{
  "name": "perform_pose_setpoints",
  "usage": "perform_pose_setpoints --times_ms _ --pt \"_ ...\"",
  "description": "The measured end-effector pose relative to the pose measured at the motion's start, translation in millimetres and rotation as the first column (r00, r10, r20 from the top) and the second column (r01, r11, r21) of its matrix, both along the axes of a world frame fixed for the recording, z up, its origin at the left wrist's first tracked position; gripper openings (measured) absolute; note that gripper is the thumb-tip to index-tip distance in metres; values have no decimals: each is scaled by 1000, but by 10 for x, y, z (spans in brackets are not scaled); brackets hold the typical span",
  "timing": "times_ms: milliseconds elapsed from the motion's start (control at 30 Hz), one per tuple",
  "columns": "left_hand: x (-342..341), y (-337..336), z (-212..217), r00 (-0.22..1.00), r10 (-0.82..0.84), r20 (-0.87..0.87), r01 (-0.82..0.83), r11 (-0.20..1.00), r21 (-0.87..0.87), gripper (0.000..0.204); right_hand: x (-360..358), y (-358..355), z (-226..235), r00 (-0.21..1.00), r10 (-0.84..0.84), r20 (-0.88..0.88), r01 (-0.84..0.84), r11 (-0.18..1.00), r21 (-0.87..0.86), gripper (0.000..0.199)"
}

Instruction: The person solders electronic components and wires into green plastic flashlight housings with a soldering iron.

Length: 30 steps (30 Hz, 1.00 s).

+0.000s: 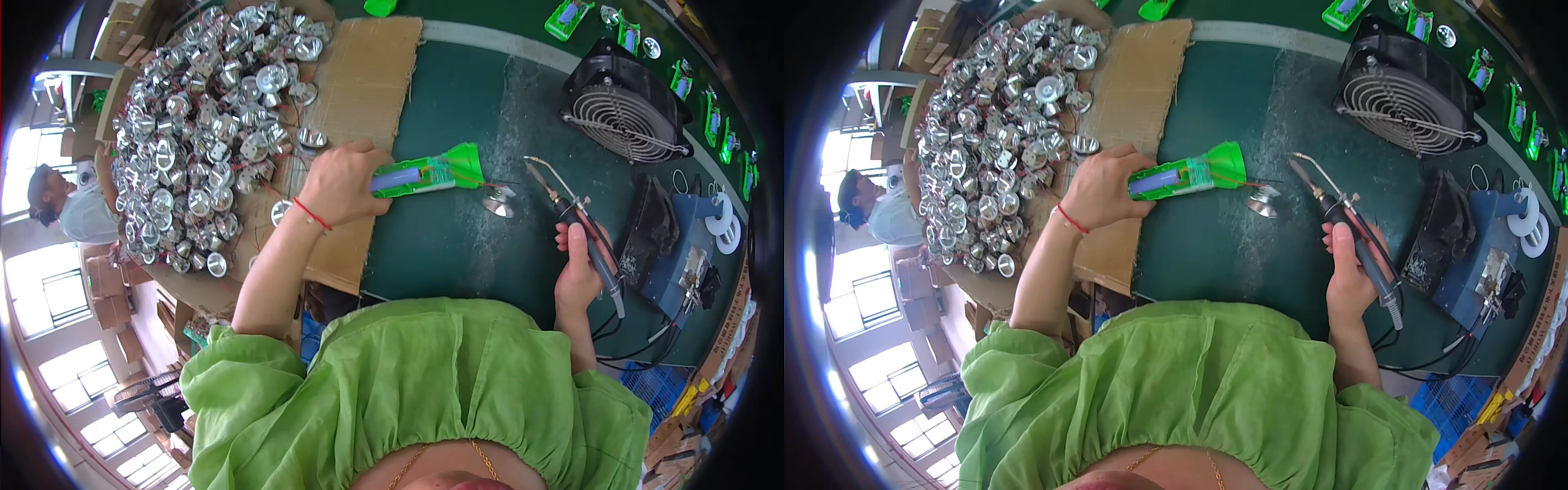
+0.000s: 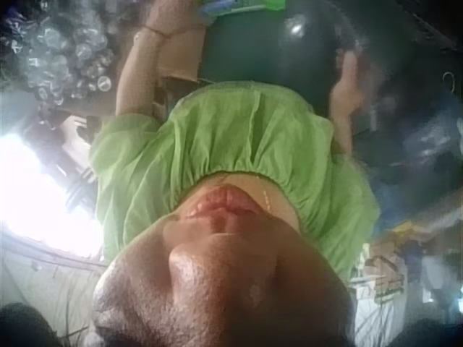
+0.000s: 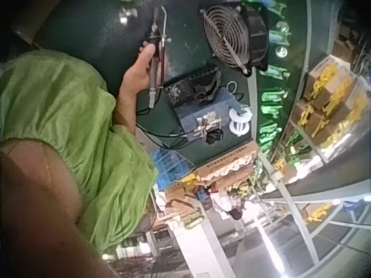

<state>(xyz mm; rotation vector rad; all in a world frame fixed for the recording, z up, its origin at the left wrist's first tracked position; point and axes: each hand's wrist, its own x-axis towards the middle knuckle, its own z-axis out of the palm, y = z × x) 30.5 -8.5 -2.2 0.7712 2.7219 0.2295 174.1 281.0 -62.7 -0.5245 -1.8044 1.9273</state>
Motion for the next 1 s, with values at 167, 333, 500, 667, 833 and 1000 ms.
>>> perform_pose_setpoints --times_ms 167,333,500,667,833,1000 --pt "-938 563 198 989 142 -50 -141 990 21 45 10 -14 -20 998 -24 53 26 999 -43 22" --pt "-2090 1105 -286 872 478 -101 -352 758 550 78 -14 -83 -44 996 25 84 -20 998 -59 22" --pt "-2612 787 -387 729 628 -274 -566 777 274 74 2 -84 -108 995 37 96 -33 998 -47 22" --pt "-2285 596 -102 894 365 -262 -368 929 39 43 -22 -77 -86 994 54 99 -44 995 -94 21" --pt "-801 472 -49 907 99 -410 -105 994 7 51 -25 -86 -25 995 38 93 -33 998 -62 21" --pt "377 381 -201 960 106 -258 -44 971 234 62 -14 -71 -59 996 46 73 -50 998 50 22"
